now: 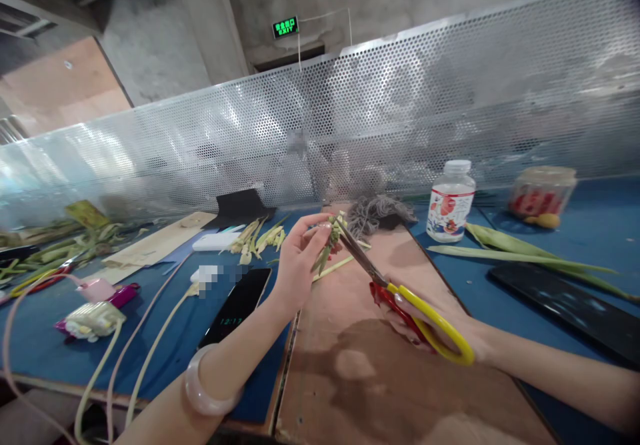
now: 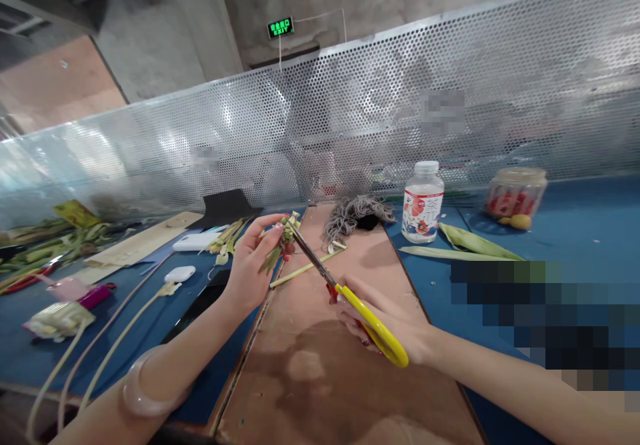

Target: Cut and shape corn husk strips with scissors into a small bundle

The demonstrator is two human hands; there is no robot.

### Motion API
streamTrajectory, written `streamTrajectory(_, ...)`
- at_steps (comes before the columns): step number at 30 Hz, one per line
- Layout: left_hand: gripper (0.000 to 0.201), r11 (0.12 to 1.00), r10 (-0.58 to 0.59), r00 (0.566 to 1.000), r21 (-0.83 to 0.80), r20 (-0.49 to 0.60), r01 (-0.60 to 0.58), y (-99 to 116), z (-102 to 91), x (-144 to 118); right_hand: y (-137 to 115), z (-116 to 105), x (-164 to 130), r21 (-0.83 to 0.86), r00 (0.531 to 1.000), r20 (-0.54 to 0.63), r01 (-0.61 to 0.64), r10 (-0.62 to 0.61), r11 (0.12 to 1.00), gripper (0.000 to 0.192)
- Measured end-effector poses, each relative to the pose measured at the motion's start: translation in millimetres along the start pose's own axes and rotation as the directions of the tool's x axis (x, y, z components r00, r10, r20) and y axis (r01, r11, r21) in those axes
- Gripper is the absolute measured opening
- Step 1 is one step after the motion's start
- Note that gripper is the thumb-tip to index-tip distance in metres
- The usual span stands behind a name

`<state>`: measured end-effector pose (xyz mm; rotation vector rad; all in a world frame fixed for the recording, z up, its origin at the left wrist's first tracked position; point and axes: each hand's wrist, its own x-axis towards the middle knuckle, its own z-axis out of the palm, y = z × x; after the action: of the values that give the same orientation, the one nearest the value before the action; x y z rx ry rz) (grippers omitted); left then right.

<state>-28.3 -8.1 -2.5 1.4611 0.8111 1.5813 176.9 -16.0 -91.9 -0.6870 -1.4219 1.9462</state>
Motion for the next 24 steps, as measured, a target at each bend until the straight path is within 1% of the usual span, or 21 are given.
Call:
streamTrajectory(5, 0.019, 1.0, 0.019, 0.999, -0.001, 0.027, -0.019, 0.1, 0.4, -0.6, 1.4, -1.1, -0.4, -0.009, 1.0, 0.017, 0.007, -0.007, 1.0, 0.047)
streamTrajectory(9, 0.018, 1.0, 0.015, 1.0, -0.014, 0.018, -0.015, 1.5, 2.2, -1.6, -1.6, 2.1, -2.4, 0.002, 1.0, 0.007, -0.001, 0.001, 1.0, 0.042)
streamTrajectory(16, 0.016, 0.998, -0.001, 1.0, -0.056, 0.005, 0.001, 2.8, 3.1, -2.1, -7.0, 5.4, -3.9, 0.004, 0.999, -0.013, -0.041, 0.041, 0.999, 0.041)
streamTrajectory(19, 0.016, 0.999, -0.003, 1.0, -0.032, 0.026, 0.004, 3.6, 2.1, -1.6, -8.5, 7.4, -5.3, -0.003, 0.999, -0.022, -0.033, 0.033, 0.999, 0.043)
streamTrajectory(24, 0.016, 0.999, -0.008, 0.999, -0.038, 0.037, 0.01, 4.5, 0.9, -0.3, -7.1, 7.8, -6.4, -0.005, 1.0, 0.006, 0.002, -0.002, 1.0, 0.041)
